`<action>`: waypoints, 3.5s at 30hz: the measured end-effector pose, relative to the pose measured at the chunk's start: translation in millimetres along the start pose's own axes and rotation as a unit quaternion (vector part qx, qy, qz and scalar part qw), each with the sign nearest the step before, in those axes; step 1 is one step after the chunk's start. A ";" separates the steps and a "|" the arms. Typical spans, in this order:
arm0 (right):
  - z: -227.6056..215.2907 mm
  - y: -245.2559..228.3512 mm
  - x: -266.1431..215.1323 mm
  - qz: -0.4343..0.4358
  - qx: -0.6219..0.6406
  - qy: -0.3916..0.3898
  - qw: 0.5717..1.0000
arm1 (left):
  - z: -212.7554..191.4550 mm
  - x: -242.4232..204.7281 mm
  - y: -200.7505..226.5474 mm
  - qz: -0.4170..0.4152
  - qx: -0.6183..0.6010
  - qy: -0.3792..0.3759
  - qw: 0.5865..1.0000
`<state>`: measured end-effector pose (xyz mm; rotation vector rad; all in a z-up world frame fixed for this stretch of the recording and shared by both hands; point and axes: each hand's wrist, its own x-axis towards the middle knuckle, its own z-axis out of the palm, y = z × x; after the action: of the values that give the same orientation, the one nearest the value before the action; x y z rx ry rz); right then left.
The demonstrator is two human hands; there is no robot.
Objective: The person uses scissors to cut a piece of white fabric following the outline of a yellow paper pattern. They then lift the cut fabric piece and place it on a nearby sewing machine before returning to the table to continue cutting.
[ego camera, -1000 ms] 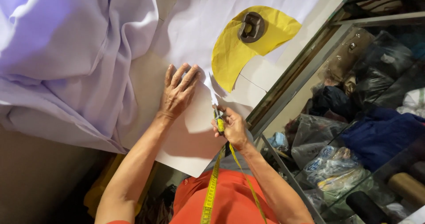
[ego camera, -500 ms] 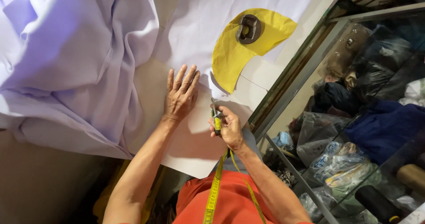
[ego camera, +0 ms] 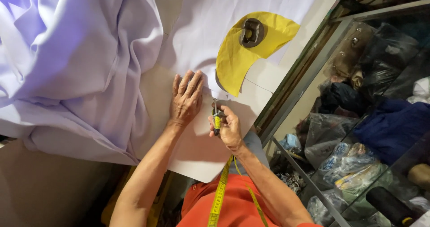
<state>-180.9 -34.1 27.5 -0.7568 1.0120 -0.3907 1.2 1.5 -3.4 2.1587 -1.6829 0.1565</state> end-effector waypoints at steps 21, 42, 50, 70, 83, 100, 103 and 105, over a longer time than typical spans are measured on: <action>52.9 -46.0 18.0 0.003 0.045 0.056 0.997 | -6.3 -0.2 1.7 -0.020 0.029 -0.024 0.999; 70.9 -49.4 39.2 -0.005 0.075 0.071 0.995 | -11.7 0.6 -0.9 -0.020 0.000 -0.066 0.998; 85.7 -60.9 36.7 -0.002 0.104 0.083 0.991 | -14.6 2.9 1.0 -0.021 0.005 -0.073 0.997; 84.3 -63.0 62.6 -0.016 0.109 0.099 0.989 | -2.1 -6.6 -5.2 -0.026 -0.015 -0.062 0.998; 79.4 -54.4 81.3 -0.022 0.126 0.102 0.986 | -1.4 -3.7 -2.8 -0.040 -0.030 -0.038 0.998; 82.2 -60.3 99.5 -0.017 0.129 0.113 0.985 | -12.8 7.8 -1.8 -0.031 -0.033 0.004 0.999; 82.3 -74.7 88.0 -0.018 0.127 0.097 0.987 | -9.3 7.8 -2.1 -0.047 -0.059 0.006 0.997; 83.2 -89.7 70.6 0.004 0.082 0.092 0.992 | -5.7 10.3 -1.9 -0.061 -0.063 0.013 0.996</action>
<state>-69.8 -107.3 75.2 -0.5756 1.1398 -0.5369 6.7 -5.3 4.7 2.1479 -1.5001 0.0430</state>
